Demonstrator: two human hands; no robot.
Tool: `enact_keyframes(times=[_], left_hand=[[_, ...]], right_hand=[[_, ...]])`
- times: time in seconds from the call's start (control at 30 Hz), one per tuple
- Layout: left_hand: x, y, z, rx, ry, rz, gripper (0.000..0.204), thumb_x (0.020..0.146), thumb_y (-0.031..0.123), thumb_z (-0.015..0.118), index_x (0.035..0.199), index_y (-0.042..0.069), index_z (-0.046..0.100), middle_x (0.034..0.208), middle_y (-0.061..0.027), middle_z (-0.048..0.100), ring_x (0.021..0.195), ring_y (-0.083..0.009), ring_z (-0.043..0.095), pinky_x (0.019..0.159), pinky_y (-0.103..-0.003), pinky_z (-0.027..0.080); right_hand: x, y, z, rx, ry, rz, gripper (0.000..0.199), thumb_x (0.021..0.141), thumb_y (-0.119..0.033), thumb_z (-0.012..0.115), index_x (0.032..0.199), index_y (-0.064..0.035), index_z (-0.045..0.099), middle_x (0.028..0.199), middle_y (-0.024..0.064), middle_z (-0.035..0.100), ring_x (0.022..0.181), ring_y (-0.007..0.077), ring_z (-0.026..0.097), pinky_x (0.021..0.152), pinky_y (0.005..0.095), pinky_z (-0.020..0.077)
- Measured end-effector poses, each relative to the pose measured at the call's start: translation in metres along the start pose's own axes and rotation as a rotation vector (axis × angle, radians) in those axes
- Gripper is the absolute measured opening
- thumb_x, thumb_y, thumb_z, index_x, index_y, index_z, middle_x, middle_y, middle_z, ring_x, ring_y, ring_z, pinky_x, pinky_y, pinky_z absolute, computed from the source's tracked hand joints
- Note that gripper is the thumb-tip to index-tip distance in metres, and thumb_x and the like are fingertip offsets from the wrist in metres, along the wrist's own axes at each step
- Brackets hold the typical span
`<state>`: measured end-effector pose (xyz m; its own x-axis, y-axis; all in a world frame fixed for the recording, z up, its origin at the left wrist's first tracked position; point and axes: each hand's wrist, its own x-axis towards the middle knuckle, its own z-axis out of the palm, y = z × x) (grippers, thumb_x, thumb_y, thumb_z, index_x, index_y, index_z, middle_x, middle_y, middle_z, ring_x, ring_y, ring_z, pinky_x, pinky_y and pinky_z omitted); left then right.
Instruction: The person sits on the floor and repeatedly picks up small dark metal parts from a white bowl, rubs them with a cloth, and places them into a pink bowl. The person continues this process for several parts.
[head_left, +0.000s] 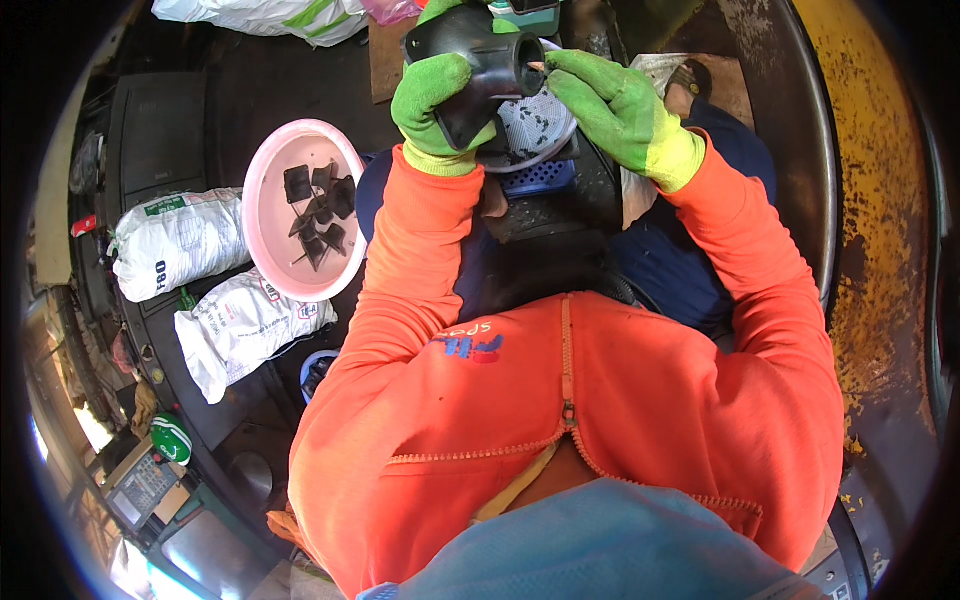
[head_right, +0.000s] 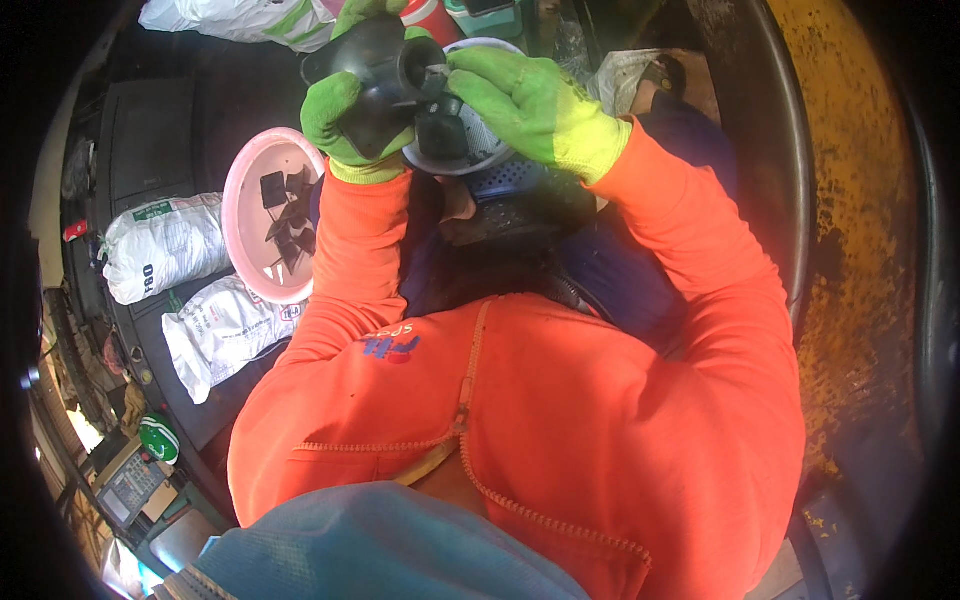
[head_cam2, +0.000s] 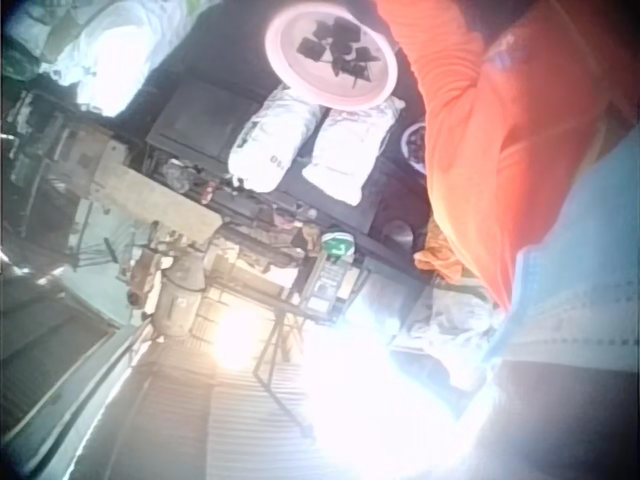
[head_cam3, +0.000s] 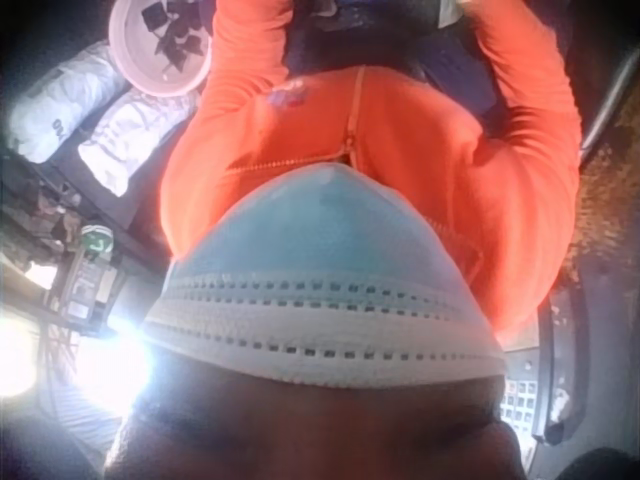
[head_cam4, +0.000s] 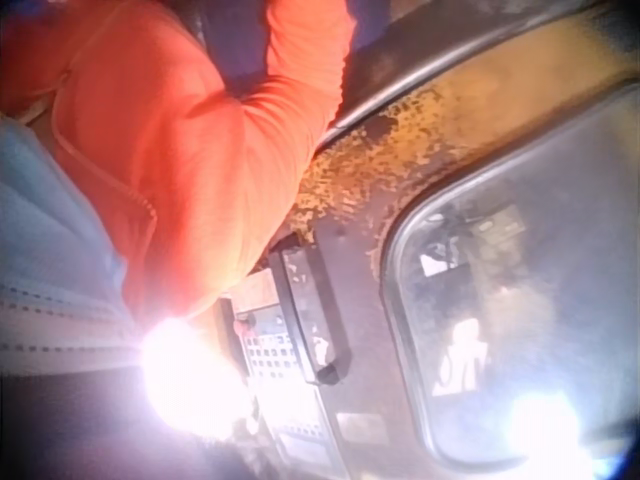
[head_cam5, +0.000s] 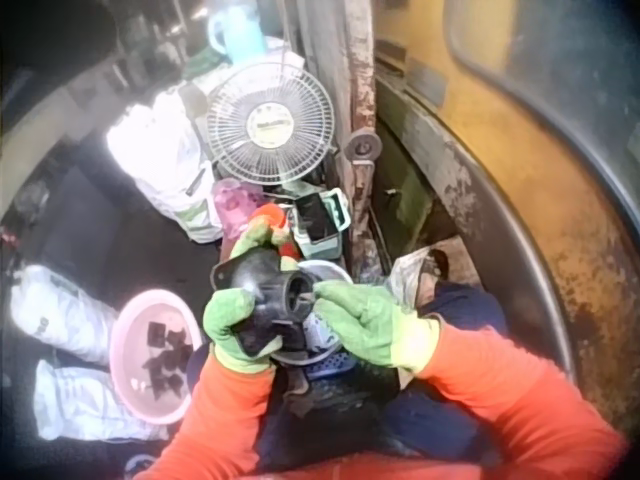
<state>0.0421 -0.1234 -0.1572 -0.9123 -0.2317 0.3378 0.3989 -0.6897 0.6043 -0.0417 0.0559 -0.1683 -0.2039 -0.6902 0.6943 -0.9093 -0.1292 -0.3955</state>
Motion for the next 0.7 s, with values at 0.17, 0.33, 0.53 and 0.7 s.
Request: enact_keyframes(times=[0.17, 0.33, 0.53, 0.7], left_hand=[[-0.002, 0.003, -0.005, 0.185, 0.052, 0.058, 0.078, 0.069, 0.027, 0.062, 0.137, -0.003, 0.04, 0.127, -0.0185, 0.052, 0.099, -0.0295, 0.062, 0.081, -0.04, 0.055], [0.004, 0.002, 0.009, 0.31, -0.03, 0.125, 0.074, 0.074, 0.024, 0.062, 0.139, -0.003, 0.04, 0.114, -0.0189, 0.06, 0.099, -0.0312, 0.065, 0.089, -0.042, 0.055], [0.009, -0.002, 0.019, 0.449, -0.073, 0.43, 0.08, 0.067, 0.026, 0.069, 0.137, -0.001, 0.042, 0.124, -0.0155, 0.052, 0.096, -0.0272, 0.062, 0.08, -0.038, 0.054], [0.009, 0.005, 0.0, 0.794, -0.146, 0.52, 0.084, 0.069, 0.035, 0.076, 0.137, 0.0, 0.042, 0.129, -0.0132, 0.049, 0.096, -0.0243, 0.058, 0.083, -0.037, 0.051]], right_hand=[[0.001, -0.01, 0.0, 0.124, -0.023, 0.134, 0.028, 0.087, -0.005, 0.06, 0.113, 0.0029, 0.061, 0.113, 0.0176, 0.061, 0.1, 0.0331, 0.062, 0.083, 0.0366, 0.0534], [0.002, -0.026, 0.001, 0.519, -0.011, 0.534, 0.029, 0.097, -0.015, 0.054, 0.121, 0.0017, 0.059, 0.097, 0.0072, 0.063, 0.087, 0.0146, 0.058, 0.075, 0.0269, 0.048], [0.009, -0.039, -0.004, 0.86, -0.035, 0.694, 0.03, 0.101, -0.027, 0.049, 0.113, -0.0025, 0.061, 0.067, -0.0052, 0.048, 0.056, 0.002, 0.038, 0.05, 0.0187, 0.0295], [0.017, -0.055, -0.021, 1.179, -0.113, 1.035, 0.033, 0.102, -0.033, 0.046, 0.111, -0.0052, 0.061, 0.061, -0.0053, 0.042, 0.045, 0.0035, 0.03, 0.042, 0.0204, 0.0234]])
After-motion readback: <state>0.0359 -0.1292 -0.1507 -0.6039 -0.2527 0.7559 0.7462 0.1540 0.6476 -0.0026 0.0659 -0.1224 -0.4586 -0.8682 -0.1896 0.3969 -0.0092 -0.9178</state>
